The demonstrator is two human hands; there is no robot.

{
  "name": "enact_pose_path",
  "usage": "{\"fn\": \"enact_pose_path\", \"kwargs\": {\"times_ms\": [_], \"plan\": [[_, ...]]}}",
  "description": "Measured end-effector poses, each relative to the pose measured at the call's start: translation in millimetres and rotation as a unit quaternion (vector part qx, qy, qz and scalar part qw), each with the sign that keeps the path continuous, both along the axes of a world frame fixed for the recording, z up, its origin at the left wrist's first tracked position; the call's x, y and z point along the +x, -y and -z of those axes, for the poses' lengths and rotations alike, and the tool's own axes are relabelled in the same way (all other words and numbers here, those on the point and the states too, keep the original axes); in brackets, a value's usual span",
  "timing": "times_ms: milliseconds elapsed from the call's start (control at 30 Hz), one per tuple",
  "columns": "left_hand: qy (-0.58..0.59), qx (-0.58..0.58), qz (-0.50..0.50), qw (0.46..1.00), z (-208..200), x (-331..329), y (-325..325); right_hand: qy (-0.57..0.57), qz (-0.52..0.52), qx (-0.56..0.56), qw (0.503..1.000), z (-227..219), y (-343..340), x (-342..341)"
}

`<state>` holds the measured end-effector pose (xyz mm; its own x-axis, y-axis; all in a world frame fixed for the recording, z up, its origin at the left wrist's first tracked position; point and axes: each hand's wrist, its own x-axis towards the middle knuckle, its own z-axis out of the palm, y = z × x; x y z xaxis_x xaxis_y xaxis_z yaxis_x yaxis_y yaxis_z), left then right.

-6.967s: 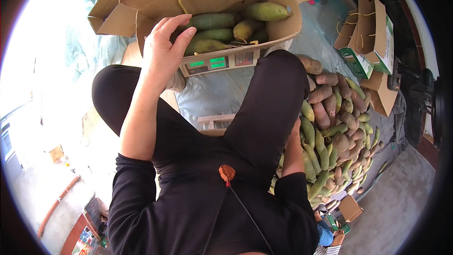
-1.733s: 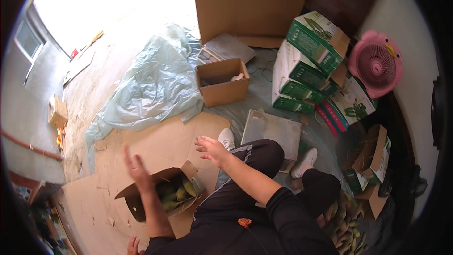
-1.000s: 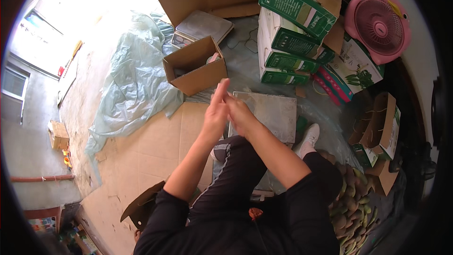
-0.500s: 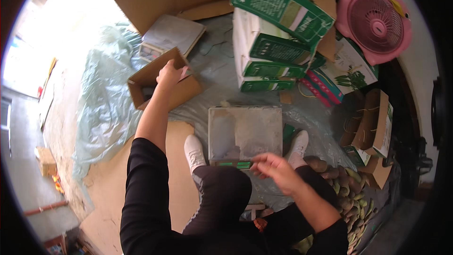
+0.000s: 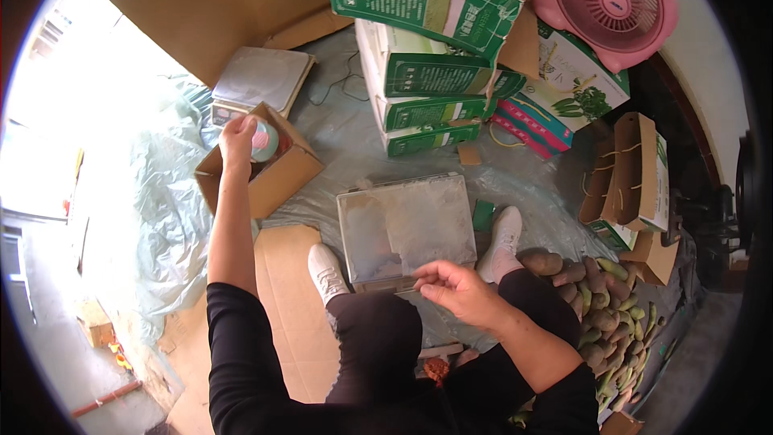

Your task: Sort and pack large root vegetables or yams into cardboard gift boxes and weigh them.

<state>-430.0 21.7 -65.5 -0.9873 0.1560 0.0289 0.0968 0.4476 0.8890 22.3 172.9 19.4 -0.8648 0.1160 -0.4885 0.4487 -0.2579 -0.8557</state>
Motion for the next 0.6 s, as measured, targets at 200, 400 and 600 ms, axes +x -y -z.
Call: {"fn": "enact_pose_path", "kwargs": {"times_ms": [200,400,600], "plan": [[-0.074,0.059,0.151,0.984,-151.4,95.4,21.1,-0.051,0.033,0.166,0.984,-25.5,-0.2,0.0],[-0.065,0.078,0.238,0.966,-249.9,184.1,26.9,-0.173,0.04,0.344,0.922,-34.4,8.3,-4.3],[0.008,0.121,0.321,0.939,-273.1,268.1,15.9,-0.247,0.005,0.273,0.93,-55.2,9.1,0.8]]}}
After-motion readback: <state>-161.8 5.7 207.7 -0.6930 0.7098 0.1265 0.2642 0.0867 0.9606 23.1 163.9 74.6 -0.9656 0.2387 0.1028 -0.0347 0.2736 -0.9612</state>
